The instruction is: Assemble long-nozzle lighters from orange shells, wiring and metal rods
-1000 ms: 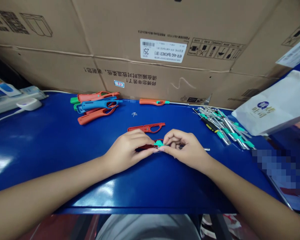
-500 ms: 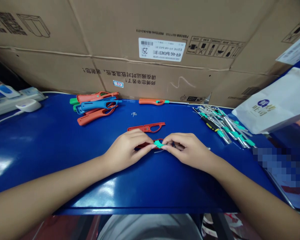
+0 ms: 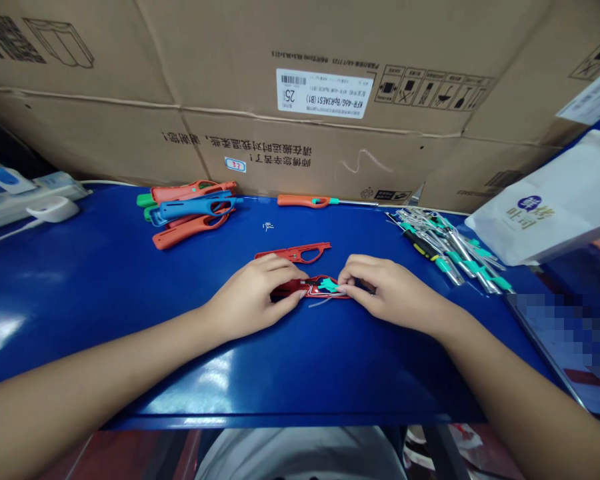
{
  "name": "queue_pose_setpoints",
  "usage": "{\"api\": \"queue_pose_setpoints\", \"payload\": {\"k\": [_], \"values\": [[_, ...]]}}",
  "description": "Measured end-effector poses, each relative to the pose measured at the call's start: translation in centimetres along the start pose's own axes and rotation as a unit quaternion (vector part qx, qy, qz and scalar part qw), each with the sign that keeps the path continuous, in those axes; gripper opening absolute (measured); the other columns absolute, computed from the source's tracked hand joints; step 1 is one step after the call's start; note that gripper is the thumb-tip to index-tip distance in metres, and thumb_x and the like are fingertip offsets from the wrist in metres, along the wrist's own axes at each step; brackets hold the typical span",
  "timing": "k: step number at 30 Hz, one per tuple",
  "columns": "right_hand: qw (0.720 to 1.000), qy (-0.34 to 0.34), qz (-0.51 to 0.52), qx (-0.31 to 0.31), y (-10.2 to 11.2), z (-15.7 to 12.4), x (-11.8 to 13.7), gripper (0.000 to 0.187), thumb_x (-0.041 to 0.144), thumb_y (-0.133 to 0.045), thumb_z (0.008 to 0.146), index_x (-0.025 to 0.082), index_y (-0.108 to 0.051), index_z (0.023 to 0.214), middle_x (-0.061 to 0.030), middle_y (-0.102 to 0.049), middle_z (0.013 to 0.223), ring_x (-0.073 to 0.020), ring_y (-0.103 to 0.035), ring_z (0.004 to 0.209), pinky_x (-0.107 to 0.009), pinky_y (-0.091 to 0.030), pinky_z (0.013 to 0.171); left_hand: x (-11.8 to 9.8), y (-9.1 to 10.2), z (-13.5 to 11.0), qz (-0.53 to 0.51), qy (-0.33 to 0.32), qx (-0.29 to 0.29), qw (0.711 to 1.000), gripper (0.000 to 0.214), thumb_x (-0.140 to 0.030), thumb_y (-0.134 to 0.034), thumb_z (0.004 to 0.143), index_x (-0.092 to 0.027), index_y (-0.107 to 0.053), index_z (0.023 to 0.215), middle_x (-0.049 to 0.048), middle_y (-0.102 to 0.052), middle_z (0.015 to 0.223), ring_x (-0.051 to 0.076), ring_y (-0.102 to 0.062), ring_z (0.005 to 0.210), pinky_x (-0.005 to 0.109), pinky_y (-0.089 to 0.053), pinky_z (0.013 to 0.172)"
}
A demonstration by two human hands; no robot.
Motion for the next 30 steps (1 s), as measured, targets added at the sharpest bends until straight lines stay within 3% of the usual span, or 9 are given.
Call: {"api": "queue_pose_setpoints", "payload": {"k": [10,18,22,30], "values": [[0.999,0.017,0.007,0.026,-1.1,0.3,0.4,0.013,0.026,-0.055,0.100,0.022,-0.067,0.095,-0.0026,-0.065,0.096,-0.0147,-0.058,0.078,-0.029,-0.041,0.071,-0.1,-0.6,-0.1,-0.031,0.004,0.028,0.999,0.023,-0.026,-0.058,0.100,-0.018,-0.070,0.117,0.0078,-0.072,0.108,0.020,-0.067,0.098,0.035,-0.055,0.089],[0.997,0.056,-0.028,0.047,-1.7,0.0,1.2,0.018,0.026,-0.052,0.102,0.019,-0.066,0.095,-0.0033,-0.062,0.093,-0.0148,-0.058,0.078,-0.028,-0.040,0.069,0.3,-1.5,-0.3,-0.063,0.038,0.059,0.996,0.022,-0.028,-0.057,0.101,-0.019,-0.063,0.120,0.0081,-0.067,0.119,0.022,-0.061,0.113,0.038,-0.050,0.100],[0.992,0.102,-0.064,0.035,-1.9,-0.1,1.8,0.022,0.026,-0.048,0.104,0.018,-0.065,0.095,-0.0036,-0.061,0.092,-0.0148,-0.059,0.078,-0.027,-0.039,0.067,0.2,-1.7,-0.4,-0.081,0.052,0.080,0.992,0.022,-0.024,-0.055,0.100,-0.020,-0.060,0.121,0.0078,-0.064,0.122,0.022,-0.059,0.117,0.038,-0.047,0.104],[0.976,0.166,-0.143,-0.015,-1.5,-0.6,2.9,0.027,0.024,-0.043,0.105,0.017,-0.067,0.095,-0.0038,-0.063,0.091,-0.0137,-0.055,0.071,-0.028,-0.034,0.060,0.5,-1.6,-0.4,-0.092,0.054,0.070,0.992,0.019,-0.021,-0.056,0.099,-0.019,-0.060,0.118,0.0069,-0.064,0.117,0.019,-0.061,0.109,0.035,-0.049,0.099]]}}
Point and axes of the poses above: each hand's wrist, its own z-axis towards the middle knuckle, its own y-axis out of the back of the hand, x = y × z, the point moved 8 cm from there along z, towards the middle knuckle
